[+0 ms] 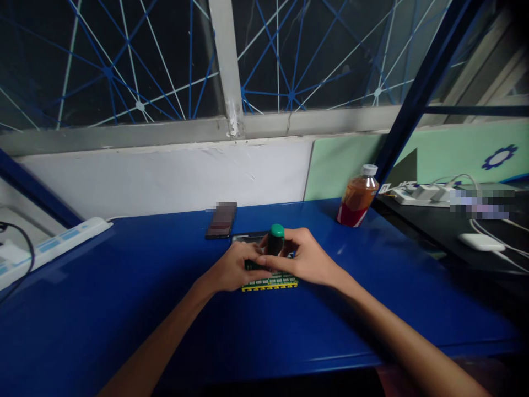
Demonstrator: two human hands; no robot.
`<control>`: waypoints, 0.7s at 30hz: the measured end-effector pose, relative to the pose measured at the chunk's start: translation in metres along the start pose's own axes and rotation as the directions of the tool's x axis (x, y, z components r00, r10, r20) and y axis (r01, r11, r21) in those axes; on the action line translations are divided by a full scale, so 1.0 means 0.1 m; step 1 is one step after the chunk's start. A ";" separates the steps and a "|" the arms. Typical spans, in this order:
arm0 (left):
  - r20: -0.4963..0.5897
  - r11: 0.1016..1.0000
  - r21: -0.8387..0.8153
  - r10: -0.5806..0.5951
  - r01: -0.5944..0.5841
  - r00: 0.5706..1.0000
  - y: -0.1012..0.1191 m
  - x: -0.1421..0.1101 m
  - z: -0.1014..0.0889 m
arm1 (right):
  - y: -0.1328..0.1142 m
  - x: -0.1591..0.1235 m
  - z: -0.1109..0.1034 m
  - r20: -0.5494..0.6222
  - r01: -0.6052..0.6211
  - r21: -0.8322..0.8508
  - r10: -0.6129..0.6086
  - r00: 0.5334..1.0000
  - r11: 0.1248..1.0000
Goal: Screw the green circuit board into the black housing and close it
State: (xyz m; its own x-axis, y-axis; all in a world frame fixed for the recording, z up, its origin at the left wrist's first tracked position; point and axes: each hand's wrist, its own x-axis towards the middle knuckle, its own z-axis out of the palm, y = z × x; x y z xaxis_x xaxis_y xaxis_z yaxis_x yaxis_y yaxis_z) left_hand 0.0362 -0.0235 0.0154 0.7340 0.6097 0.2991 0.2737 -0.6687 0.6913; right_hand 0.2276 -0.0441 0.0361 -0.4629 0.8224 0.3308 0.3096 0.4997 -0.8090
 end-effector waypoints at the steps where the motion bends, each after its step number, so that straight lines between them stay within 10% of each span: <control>1: -0.003 1.000 0.002 -0.015 0.015 1.000 0.00 0.00 0.00 | 0.00 0.00 0.00 0.001 0.002 -0.002 -0.002 1.000 1.000; 21: 0.032 0.997 -0.051 -0.049 0.050 0.998 0.02 -0.01 -0.01 | -0.02 0.00 0.01 0.003 -0.031 0.013 0.031 1.000 0.999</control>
State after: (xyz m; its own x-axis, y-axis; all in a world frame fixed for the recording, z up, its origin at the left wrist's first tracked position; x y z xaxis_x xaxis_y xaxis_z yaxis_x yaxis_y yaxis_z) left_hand 0.0350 -0.0245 0.0171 0.7392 0.6277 0.2442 0.2779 -0.6145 0.7383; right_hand 0.2260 -0.0455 0.0365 -0.4554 0.8368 0.3039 0.3131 0.4701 -0.8252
